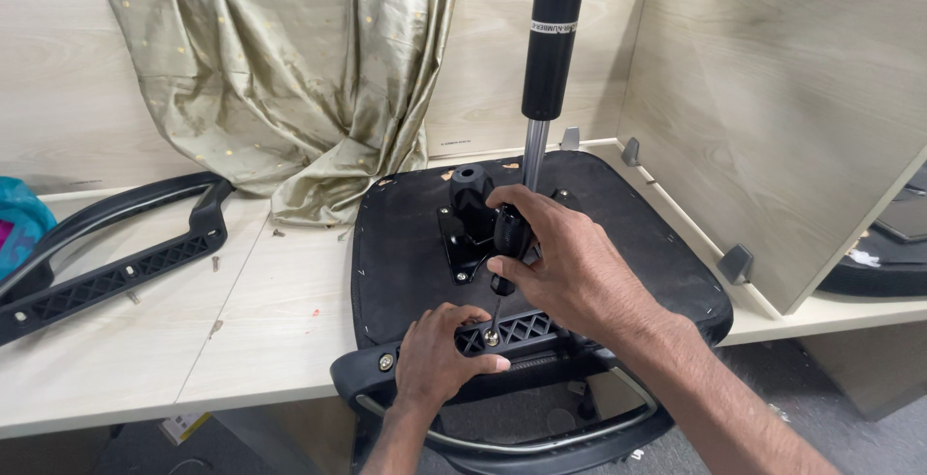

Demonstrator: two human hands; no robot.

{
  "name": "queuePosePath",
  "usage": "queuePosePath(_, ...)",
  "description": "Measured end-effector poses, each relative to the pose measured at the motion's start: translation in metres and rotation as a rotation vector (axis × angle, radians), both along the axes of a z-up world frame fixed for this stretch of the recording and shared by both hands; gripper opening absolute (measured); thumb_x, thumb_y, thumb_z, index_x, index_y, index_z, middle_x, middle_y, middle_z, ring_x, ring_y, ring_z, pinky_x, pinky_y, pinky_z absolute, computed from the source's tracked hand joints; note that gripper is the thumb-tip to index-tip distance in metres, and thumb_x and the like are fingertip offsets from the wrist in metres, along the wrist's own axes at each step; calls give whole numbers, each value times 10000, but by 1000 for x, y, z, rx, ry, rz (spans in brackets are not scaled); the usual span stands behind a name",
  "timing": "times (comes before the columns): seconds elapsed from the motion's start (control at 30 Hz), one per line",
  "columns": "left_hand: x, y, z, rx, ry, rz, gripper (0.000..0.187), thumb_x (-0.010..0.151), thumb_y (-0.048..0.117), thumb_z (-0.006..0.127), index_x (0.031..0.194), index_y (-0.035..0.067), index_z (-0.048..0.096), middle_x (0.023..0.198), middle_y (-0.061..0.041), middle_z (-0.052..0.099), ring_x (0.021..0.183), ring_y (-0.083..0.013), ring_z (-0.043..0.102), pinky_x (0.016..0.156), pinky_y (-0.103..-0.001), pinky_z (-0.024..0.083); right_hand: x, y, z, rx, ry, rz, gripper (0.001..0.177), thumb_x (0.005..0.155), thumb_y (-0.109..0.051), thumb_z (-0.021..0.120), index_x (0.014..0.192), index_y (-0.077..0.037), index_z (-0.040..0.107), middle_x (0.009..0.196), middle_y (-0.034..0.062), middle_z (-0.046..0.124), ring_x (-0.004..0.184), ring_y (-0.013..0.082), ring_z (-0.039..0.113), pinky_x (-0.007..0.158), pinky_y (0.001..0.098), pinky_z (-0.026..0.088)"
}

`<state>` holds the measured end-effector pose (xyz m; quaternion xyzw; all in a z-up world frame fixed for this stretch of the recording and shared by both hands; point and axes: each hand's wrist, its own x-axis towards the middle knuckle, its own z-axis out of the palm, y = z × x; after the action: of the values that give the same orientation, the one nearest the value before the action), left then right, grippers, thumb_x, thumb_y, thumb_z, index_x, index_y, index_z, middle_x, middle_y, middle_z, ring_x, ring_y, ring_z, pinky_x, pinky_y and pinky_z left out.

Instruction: The person attaches a black plastic armrest to an office chair seat using a screwdriver. They align the armrest, insert screws, and tighten them to secure the part to the chair.

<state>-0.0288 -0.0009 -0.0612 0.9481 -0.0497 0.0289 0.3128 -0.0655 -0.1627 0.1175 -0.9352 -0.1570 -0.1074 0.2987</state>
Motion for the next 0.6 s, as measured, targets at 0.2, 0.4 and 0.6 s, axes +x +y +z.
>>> queuePosePath(0.2, 2, -3, -2, 12, -7, 18, 697, 466, 516, 946, 1099, 315, 736, 1011, 114, 688, 1079, -114, 613, 1064, -383, 441, -1, 3, 6, -35, 62, 10, 639, 828, -289, 806, 1398, -264, 517, 1069, 64, 737, 782, 179, 766, 707, 391, 665)
queuePosePath(0.4, 1, -3, -3, 19, 4, 24, 691, 482, 516, 941, 1109, 317, 731, 1019, 106, 681, 1077, -126, 610, 1061, -393, 434, -1, 5, 5, -45, 71, -4, 614, 838, -277, 798, 1386, -254, 524, 1091, 53, 742, 812, 170, 778, 714, 384, 672)
queuePosePath(0.6, -1, -2, 3, 34, 3, 2, 696, 486, 528, 938, 1114, 311, 731, 1017, 104, 686, 1077, -120, 615, 1057, -389, 449, -4, -3, 5, 17, 62, 0, 637, 798, -243, 775, 1388, -238, 533, 1109, 72, 728, 827, 180, 781, 704, 381, 677)
